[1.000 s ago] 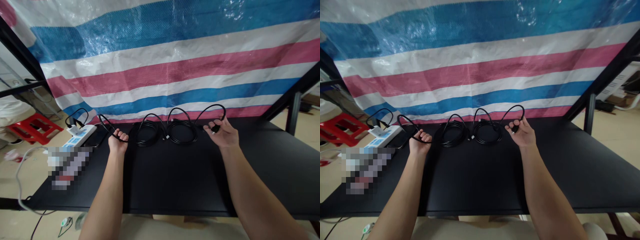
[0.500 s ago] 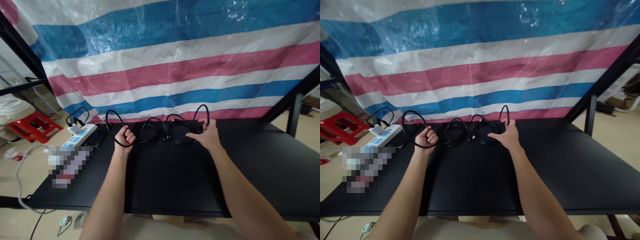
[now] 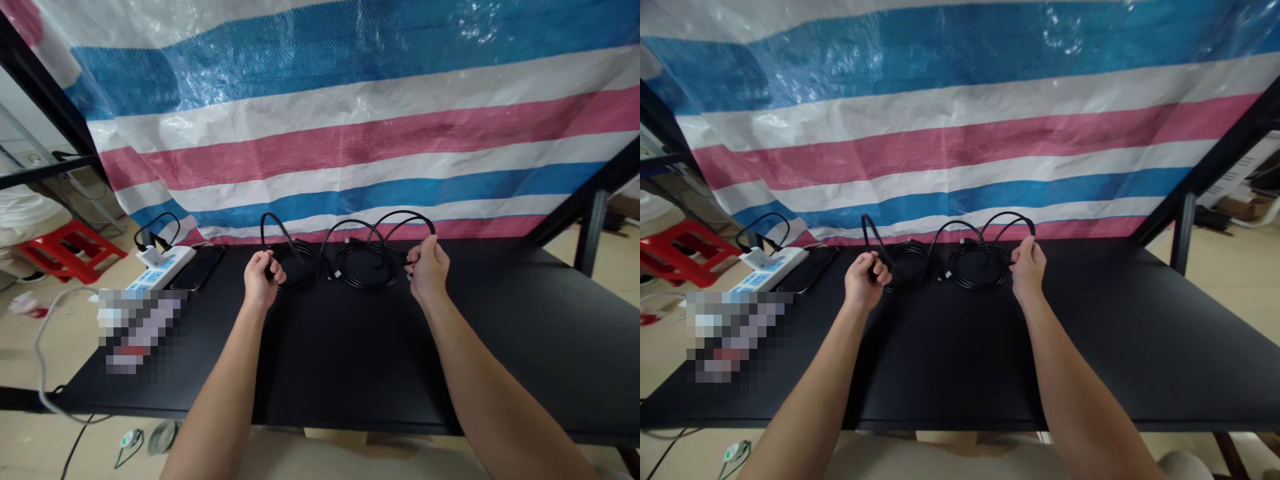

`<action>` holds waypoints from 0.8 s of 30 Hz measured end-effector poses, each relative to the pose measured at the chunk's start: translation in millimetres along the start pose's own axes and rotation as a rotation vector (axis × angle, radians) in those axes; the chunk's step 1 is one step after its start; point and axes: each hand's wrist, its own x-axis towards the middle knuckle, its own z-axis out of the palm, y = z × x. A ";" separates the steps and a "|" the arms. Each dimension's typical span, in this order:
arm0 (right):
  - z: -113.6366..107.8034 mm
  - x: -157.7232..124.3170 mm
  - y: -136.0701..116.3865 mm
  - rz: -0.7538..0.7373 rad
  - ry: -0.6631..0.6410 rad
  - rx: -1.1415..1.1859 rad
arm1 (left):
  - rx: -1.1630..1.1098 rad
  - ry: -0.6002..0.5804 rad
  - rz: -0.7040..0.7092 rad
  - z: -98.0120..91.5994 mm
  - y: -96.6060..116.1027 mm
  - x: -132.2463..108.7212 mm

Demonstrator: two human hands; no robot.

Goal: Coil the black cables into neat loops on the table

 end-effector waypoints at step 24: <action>25.7 -44.4 -14.1 0.145 -0.580 0.341 | 0.095 0.008 -0.070 25.1 -36.3 -13.7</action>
